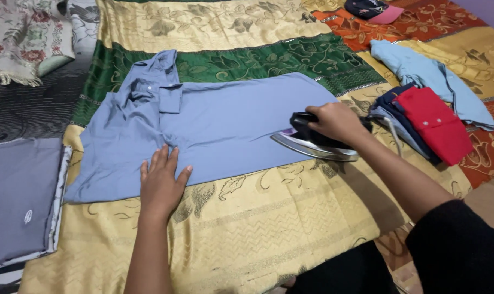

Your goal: Ironing and folding a blue long-sleeved shirt on a bed.

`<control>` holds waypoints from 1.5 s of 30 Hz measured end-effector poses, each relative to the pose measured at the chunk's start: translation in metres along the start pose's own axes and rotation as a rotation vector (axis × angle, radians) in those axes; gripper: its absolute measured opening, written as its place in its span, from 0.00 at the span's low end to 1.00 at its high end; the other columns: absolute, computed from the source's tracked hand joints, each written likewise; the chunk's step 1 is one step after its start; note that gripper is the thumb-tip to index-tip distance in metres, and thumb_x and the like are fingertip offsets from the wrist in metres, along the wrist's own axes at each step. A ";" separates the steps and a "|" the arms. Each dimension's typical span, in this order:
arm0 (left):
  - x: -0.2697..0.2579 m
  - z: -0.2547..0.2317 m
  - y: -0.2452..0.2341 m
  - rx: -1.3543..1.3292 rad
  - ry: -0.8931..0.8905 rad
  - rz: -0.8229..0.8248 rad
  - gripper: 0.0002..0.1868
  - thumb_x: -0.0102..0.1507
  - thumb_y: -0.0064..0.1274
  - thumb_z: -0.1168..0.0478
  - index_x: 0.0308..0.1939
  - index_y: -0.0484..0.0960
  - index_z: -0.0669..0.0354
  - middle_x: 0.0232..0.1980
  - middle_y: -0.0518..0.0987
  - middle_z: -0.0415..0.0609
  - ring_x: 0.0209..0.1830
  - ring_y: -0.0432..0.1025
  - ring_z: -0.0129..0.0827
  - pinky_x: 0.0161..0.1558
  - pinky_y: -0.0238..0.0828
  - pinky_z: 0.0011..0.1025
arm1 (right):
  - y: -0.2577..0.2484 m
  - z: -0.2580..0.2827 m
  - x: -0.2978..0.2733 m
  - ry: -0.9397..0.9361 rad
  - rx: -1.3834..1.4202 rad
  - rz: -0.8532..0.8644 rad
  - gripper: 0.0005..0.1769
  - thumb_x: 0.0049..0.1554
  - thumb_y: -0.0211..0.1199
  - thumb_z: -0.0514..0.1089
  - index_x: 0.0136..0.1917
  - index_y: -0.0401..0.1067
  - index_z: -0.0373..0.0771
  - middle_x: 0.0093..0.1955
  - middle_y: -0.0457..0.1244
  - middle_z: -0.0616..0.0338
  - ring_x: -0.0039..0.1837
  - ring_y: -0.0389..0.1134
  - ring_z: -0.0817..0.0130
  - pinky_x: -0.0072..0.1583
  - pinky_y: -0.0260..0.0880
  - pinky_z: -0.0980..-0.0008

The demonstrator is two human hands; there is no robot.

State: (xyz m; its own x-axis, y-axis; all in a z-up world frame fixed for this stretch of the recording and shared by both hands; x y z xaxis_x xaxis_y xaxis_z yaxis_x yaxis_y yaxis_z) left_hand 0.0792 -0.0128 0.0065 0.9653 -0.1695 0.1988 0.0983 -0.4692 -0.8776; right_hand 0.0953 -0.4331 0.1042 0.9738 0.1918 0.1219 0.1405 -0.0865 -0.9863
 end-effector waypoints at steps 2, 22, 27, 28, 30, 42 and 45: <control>0.000 0.003 0.003 0.008 0.006 -0.013 0.36 0.67 0.44 0.40 0.75 0.65 0.51 0.81 0.57 0.51 0.81 0.48 0.41 0.77 0.33 0.47 | -0.001 0.016 0.009 -0.019 0.011 -0.006 0.24 0.51 0.69 0.51 0.61 0.76 0.47 0.42 0.70 0.44 0.46 0.73 0.45 0.49 0.72 0.49; 0.000 0.010 0.007 0.085 -0.039 -0.043 0.31 0.70 0.37 0.47 0.76 0.63 0.52 0.81 0.58 0.46 0.82 0.47 0.39 0.77 0.30 0.50 | -0.004 0.192 0.083 -0.257 0.134 -0.017 0.18 0.52 0.68 0.51 0.54 0.77 0.44 0.40 0.70 0.47 0.45 0.73 0.46 0.48 0.72 0.48; 0.001 0.011 0.007 0.074 -0.058 -0.019 0.31 0.70 0.36 0.47 0.76 0.62 0.52 0.81 0.57 0.45 0.82 0.46 0.38 0.77 0.29 0.48 | -0.012 0.218 0.086 -0.265 0.157 -0.073 0.15 0.52 0.69 0.51 0.51 0.78 0.45 0.40 0.71 0.49 0.45 0.73 0.47 0.49 0.72 0.49; 0.001 0.011 0.006 0.075 -0.058 -0.018 0.31 0.70 0.36 0.47 0.76 0.62 0.52 0.81 0.57 0.45 0.82 0.46 0.38 0.77 0.29 0.48 | -0.012 0.218 0.085 -0.265 0.159 -0.072 0.15 0.52 0.69 0.51 0.51 0.78 0.45 0.40 0.71 0.49 0.45 0.73 0.47 0.49 0.72 0.49; 0.001 0.010 0.004 0.052 -0.066 -0.010 0.31 0.70 0.35 0.47 0.76 0.61 0.51 0.80 0.57 0.44 0.81 0.45 0.37 0.77 0.28 0.47 | -0.014 0.217 0.083 -0.251 0.144 -0.072 0.15 0.52 0.69 0.51 0.50 0.78 0.44 0.39 0.71 0.49 0.45 0.73 0.47 0.49 0.72 0.49; 0.000 0.012 0.004 0.091 -0.011 -0.066 0.31 0.69 0.38 0.46 0.75 0.65 0.50 0.79 0.61 0.46 0.80 0.50 0.39 0.77 0.33 0.48 | -0.003 0.116 0.054 -0.135 0.039 -0.092 0.16 0.51 0.70 0.53 0.49 0.77 0.43 0.37 0.70 0.49 0.42 0.73 0.46 0.47 0.73 0.49; 0.000 0.013 0.005 0.088 -0.012 -0.067 0.31 0.69 0.38 0.46 0.75 0.65 0.50 0.80 0.60 0.45 0.81 0.50 0.39 0.77 0.33 0.49 | 0.002 0.075 0.040 -0.076 0.007 -0.099 0.16 0.51 0.69 0.53 0.48 0.77 0.43 0.38 0.70 0.49 0.42 0.73 0.47 0.47 0.73 0.49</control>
State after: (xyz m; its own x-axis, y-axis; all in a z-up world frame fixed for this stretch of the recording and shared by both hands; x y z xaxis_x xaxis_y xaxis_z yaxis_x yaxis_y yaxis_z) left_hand 0.0828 -0.0034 -0.0033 0.9587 -0.1295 0.2531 0.1827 -0.4015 -0.8974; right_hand 0.1212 -0.3520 0.0987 0.9389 0.2727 0.2101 0.2335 -0.0563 -0.9707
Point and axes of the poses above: each hand's wrist, its own x-axis towards the middle knuckle, its own y-axis out of the palm, z = x × y, the point moved 8 cm from there along x, towards the middle knuckle
